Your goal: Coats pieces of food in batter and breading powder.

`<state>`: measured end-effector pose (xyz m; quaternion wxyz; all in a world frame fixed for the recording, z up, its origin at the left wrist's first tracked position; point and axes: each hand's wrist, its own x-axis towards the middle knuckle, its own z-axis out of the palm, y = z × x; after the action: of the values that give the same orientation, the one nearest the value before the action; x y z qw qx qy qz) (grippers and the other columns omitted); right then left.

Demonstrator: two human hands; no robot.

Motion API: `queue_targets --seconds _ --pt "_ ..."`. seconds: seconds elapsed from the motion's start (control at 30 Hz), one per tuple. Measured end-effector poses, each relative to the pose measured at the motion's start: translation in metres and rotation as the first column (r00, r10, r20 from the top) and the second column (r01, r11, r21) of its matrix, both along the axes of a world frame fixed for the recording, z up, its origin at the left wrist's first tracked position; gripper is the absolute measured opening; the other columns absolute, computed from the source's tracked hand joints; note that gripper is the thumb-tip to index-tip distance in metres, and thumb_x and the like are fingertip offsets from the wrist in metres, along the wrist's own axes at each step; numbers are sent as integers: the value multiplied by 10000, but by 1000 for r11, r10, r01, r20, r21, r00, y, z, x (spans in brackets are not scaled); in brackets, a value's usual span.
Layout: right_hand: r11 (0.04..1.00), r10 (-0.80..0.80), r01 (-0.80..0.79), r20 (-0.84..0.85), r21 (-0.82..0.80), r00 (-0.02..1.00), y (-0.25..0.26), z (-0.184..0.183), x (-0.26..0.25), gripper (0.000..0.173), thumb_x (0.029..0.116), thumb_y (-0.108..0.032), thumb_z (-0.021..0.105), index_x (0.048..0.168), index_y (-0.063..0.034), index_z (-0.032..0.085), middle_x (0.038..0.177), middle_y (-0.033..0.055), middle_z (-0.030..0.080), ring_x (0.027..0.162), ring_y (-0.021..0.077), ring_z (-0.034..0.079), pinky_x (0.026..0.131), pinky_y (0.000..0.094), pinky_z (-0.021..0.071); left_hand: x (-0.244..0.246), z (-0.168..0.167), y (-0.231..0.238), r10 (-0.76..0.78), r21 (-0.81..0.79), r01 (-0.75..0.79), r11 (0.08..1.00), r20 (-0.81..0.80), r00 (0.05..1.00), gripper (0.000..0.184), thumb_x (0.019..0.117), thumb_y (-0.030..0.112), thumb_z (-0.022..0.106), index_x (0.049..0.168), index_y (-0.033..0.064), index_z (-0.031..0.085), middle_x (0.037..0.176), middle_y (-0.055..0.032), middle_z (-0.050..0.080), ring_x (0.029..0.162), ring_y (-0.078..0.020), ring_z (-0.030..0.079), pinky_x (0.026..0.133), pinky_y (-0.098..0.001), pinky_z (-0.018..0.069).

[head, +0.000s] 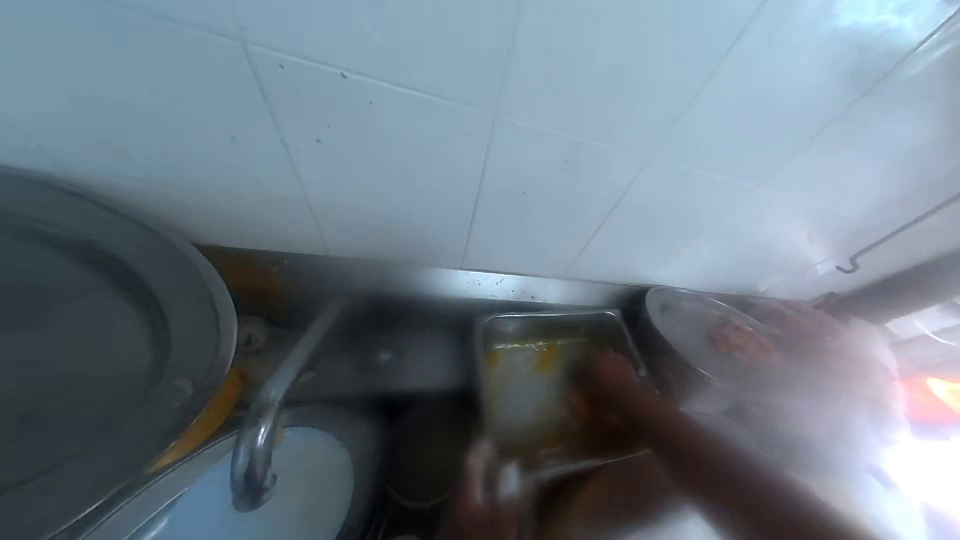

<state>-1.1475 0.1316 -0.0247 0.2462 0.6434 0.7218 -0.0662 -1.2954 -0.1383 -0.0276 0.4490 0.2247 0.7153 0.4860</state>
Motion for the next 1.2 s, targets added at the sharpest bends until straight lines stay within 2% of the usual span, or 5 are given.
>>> queue_targets --seconds 0.13,0.3,0.73,0.87,1.2 --pt "981 101 -48 -285 186 953 -6 -42 -59 534 930 -374 683 1348 -52 602 1382 277 543 1264 466 543 1009 647 480 -8 -3 -2 -17 32 19 999 -55 998 629 925 160 730 1473 -20 480 1324 -187 645 1088 -185 703 944 -367 595" --pt "695 623 -719 -492 -10 608 -49 -13 -85 436 991 -283 635 1386 -100 617 1462 161 562 1376 371 500 1143 600 385 -25 35 13 -58 -56 66 996 128 990 638 940 153 706 1481 -41 429 1262 -173 669 1022 -177 722 857 -340 613" --pt "936 204 -182 41 -302 978 -40 36 14 510 948 -303 667 1379 -51 563 1271 259 638 1171 473 623 920 691 505 -10 0 1 -2 63 -6 998 127 992 601 982 140 658 1517 29 409 1167 -90 720 768 -139 760 699 -322 675" --pt "959 91 -172 -332 -225 939 -38 28 -3 469 921 -247 733 1346 -90 610 1210 204 670 1106 384 658 941 602 530 -11 1 6 0 58 -8 998 136 991 601 984 157 664 1517 29 419 1239 -106 695 790 -146 762 717 -335 677" --pt "940 163 -281 -470 -193 868 -30 72 -36 246 988 -261 676 1167 -98 717 973 120 721 859 258 706 803 493 590 -12 -3 8 2 23 -5 1000 136 991 602 979 215 669 1518 80 437 1225 -75 700 841 -136 754 747 -337 668"
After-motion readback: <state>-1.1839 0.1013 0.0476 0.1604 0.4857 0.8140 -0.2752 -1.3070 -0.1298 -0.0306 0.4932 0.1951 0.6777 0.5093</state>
